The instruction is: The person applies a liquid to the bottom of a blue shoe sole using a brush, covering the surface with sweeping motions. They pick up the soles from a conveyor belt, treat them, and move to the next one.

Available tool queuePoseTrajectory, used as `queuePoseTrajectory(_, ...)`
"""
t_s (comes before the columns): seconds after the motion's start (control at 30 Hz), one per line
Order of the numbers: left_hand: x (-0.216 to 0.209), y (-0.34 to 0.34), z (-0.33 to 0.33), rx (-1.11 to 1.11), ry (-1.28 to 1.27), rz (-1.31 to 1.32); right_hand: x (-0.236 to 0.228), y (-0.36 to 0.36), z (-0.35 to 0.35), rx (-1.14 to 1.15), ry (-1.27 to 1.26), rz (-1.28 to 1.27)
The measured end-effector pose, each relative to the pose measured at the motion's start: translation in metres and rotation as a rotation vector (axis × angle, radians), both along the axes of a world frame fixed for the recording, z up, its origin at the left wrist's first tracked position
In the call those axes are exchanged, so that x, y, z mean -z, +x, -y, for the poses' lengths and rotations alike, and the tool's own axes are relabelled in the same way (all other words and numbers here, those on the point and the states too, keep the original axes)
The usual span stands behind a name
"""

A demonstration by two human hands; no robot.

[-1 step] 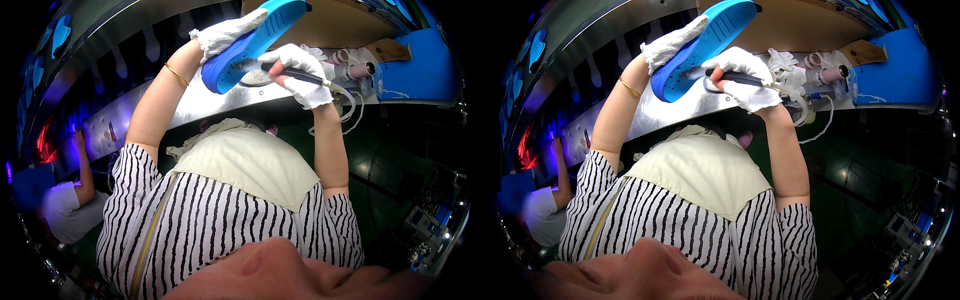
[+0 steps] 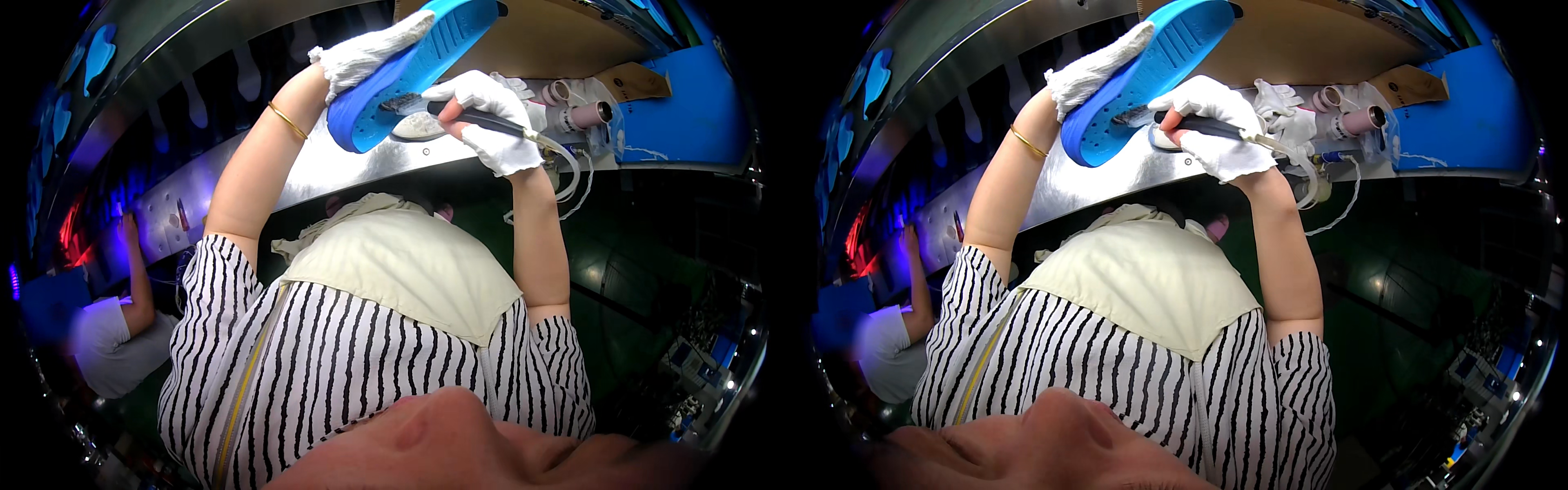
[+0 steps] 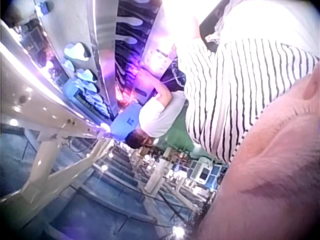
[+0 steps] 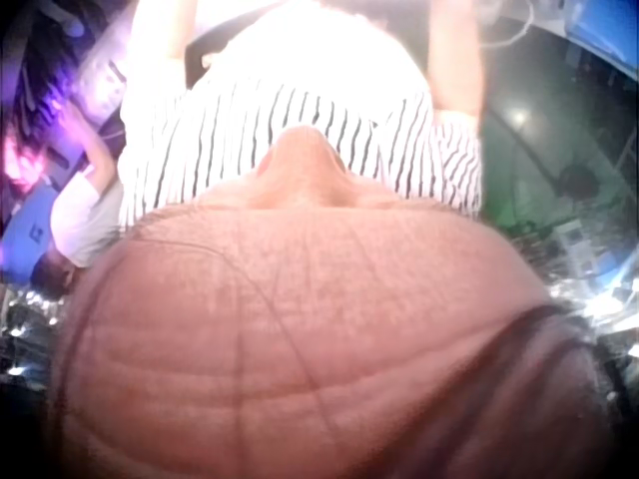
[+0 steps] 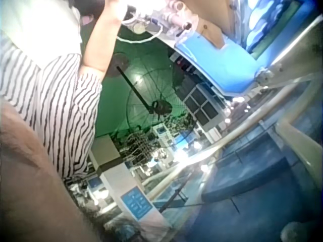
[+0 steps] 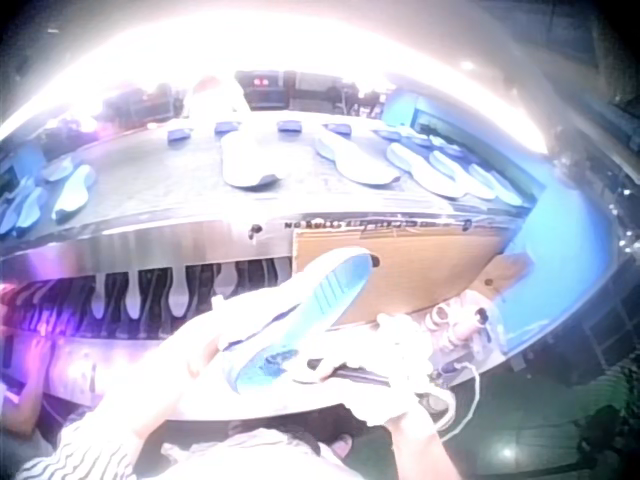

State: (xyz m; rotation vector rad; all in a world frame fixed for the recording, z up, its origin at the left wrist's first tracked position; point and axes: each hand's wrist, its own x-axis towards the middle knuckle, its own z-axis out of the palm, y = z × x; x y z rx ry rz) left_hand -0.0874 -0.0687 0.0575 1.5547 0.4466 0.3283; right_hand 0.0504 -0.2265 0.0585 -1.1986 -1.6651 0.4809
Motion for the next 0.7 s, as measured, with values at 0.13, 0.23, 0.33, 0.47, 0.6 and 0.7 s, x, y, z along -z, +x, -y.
queuePoseTrajectory(0.13,-0.002,-0.015,-0.010,0.131,-0.240,0.223,0.001,0.004,0.003,-0.100,-0.065,0.026)
queuePoseTrajectory(0.23,0.000,-0.019,-0.015,0.182,-0.353,0.464,-0.008,0.014,0.010,-0.079,-0.064,-0.085)
queuePoseTrajectory(0.33,0.001,-0.025,-0.006,-0.081,-0.574,0.716,-0.007,0.013,0.016,0.074,-0.001,-0.332)
queuePoseTrajectory(0.47,0.052,-0.037,-0.028,0.183,-1.063,0.421,0.002,0.000,0.010,0.179,-0.054,-0.510)
queuePoseTrajectory(0.6,0.099,-0.029,-0.005,0.229,-1.204,0.557,0.019,-0.010,0.004,0.349,-0.041,-0.461)
queuePoseTrajectory(0.7,0.086,-0.022,0.025,0.250,-1.245,0.616,0.015,-0.011,-0.008,0.461,0.135,-0.426)
